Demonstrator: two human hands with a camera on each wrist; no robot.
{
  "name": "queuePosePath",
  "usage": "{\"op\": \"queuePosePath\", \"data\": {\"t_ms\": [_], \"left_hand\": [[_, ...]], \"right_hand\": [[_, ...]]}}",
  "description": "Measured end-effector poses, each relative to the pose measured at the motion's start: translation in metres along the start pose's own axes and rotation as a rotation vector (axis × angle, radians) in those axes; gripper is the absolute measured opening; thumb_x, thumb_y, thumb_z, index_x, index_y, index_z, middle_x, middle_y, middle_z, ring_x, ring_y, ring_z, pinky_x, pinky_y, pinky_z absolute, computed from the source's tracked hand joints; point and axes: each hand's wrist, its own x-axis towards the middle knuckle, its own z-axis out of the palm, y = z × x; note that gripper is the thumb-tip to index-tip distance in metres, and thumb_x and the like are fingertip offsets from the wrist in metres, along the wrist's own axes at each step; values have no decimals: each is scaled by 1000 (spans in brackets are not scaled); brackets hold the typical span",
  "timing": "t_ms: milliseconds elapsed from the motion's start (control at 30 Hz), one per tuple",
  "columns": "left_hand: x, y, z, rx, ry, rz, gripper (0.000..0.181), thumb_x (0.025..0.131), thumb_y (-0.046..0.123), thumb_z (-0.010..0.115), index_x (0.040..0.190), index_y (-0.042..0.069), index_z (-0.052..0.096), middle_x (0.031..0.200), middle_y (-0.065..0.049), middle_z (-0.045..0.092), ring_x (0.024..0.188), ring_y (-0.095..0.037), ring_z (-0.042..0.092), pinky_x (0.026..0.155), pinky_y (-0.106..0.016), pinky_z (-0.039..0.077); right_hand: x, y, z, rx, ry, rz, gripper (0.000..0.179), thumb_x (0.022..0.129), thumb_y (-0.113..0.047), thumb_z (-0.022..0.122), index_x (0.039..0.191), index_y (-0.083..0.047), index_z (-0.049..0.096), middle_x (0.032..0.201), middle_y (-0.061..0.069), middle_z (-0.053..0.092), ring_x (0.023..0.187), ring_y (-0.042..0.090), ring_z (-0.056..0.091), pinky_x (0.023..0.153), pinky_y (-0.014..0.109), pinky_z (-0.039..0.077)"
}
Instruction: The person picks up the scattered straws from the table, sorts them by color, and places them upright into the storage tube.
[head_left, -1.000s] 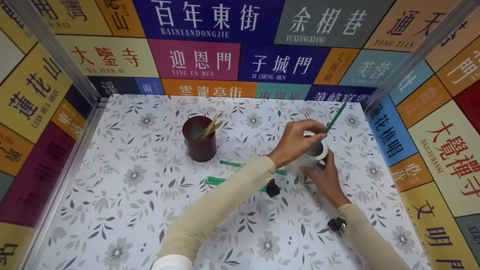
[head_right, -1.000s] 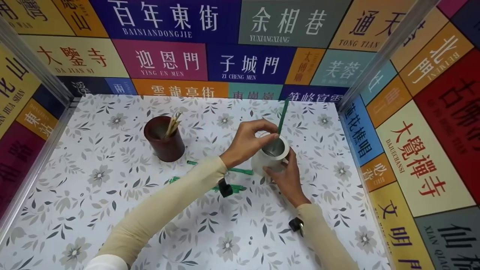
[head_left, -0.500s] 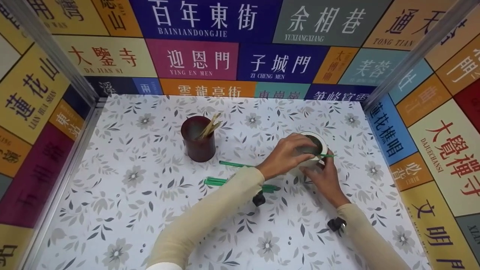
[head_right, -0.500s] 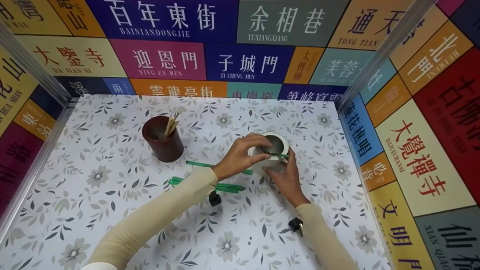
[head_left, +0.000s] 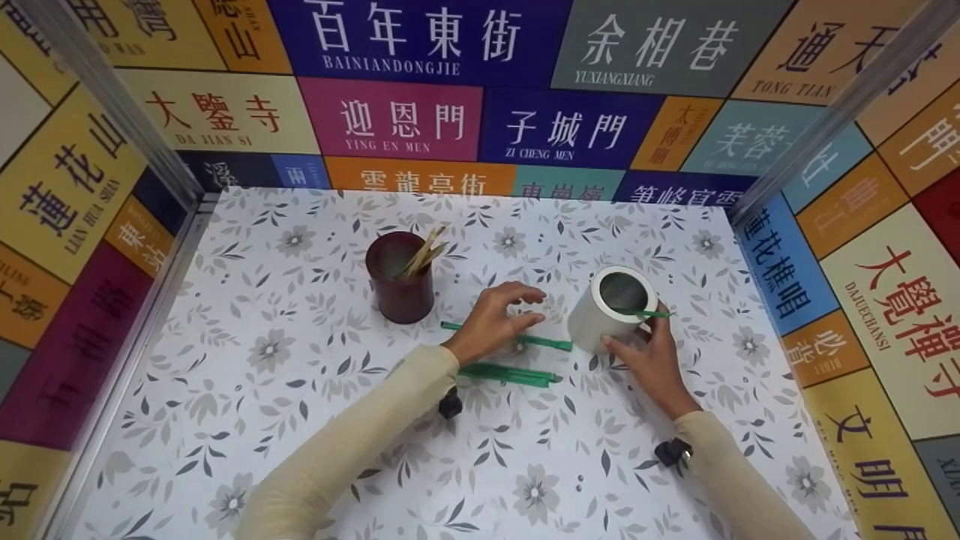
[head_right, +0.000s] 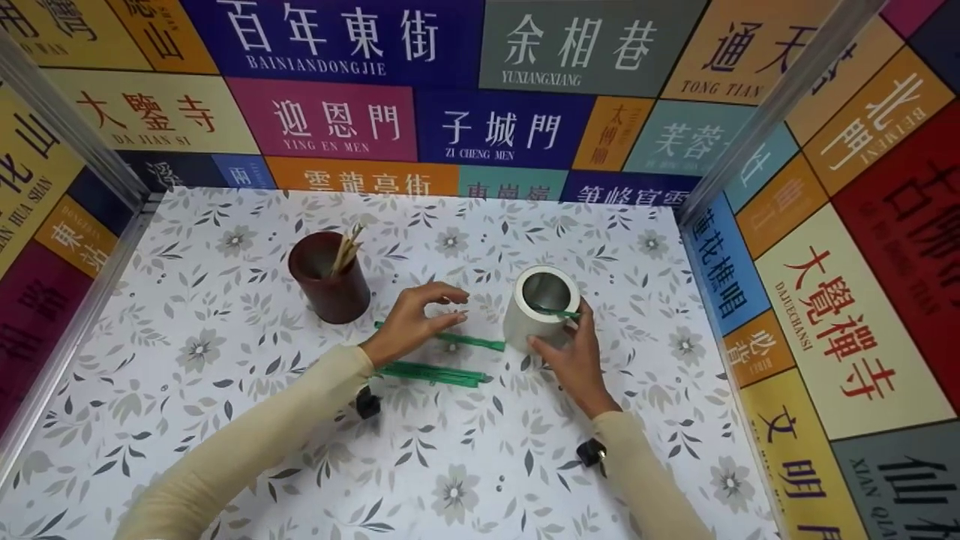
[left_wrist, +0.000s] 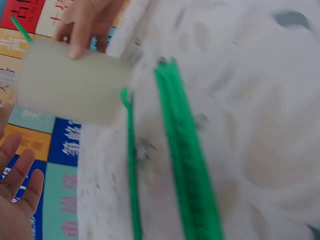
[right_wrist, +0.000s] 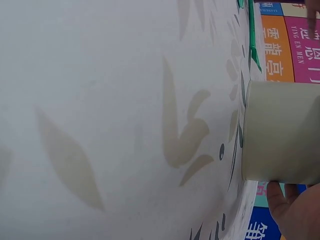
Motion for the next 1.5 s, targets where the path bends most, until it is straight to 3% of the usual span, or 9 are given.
{"op": "queuePosePath", "data": {"t_ms": [133,300,567,733,1000,1067,1233,1300,1500], "left_hand": [[-18,-17,-11,35,-5,-23,29,102,9,81,130,2,78,125,-19,76,118,-44,70,105,-60,56],[-33,-33,-20,74,-29,-61,31,102,9,81,131,-1,77,127,-22,75,120,-40,71,106,-55,57],[-49,-51,-22,186,-77,-68,32,100,12,84,130,1,79,126,-12,77,119,-29,71,106,-47,57],[-51,-53,-22,250,-81,-29,29,100,12,84,127,2,80,125,-9,77,120,-26,69,107,-45,56],[-50,-57,-21,319,-97,-2,28,101,12,83,127,5,80,122,-8,77,118,-25,68,108,-45,55],[-51,-59,-22,343,-116,2,28,101,12,82,128,5,80,123,-8,76,119,-26,68,108,-46,54],[-50,-62,-22,434,-163,33,27,103,14,80,129,6,80,127,-9,74,123,-27,65,109,-49,53],[-50,-63,-22,463,-165,55,25,103,14,80,127,6,81,128,-11,73,123,-28,65,108,-50,53],[-50,-64,-22,538,-149,97,17,104,17,79,117,7,84,121,-10,72,116,-28,64,101,-49,54]], "right_hand": [[0,3,-1,21,2,-4,103,89,0,91,170,-13,29,160,7,49,144,18,48,118,37,47],[1,4,-1,24,11,7,101,90,1,91,169,-15,30,161,7,48,147,21,47,120,39,46],[-4,-15,3,26,16,59,98,92,2,88,168,-9,28,160,16,47,149,35,49,124,53,42],[-8,-29,4,34,8,52,98,92,0,88,168,-6,28,160,16,47,149,33,48,126,50,41],[-8,-29,3,64,6,30,95,93,0,87,168,-5,28,160,14,47,147,25,45,126,52,39],[-8,-29,3,65,8,34,96,93,0,87,169,-5,28,161,14,47,147,25,45,126,46,40],[-4,-8,2,63,17,42,98,92,0,88,170,-9,29,162,11,46,147,24,46,125,44,41],[-2,1,2,71,19,36,99,91,-1,90,169,-11,30,160,9,47,146,24,48,125,49,41],[-2,4,1,85,15,38,99,90,-5,92,168,-14,31,156,8,50,144,28,52,122,46,45]]}}
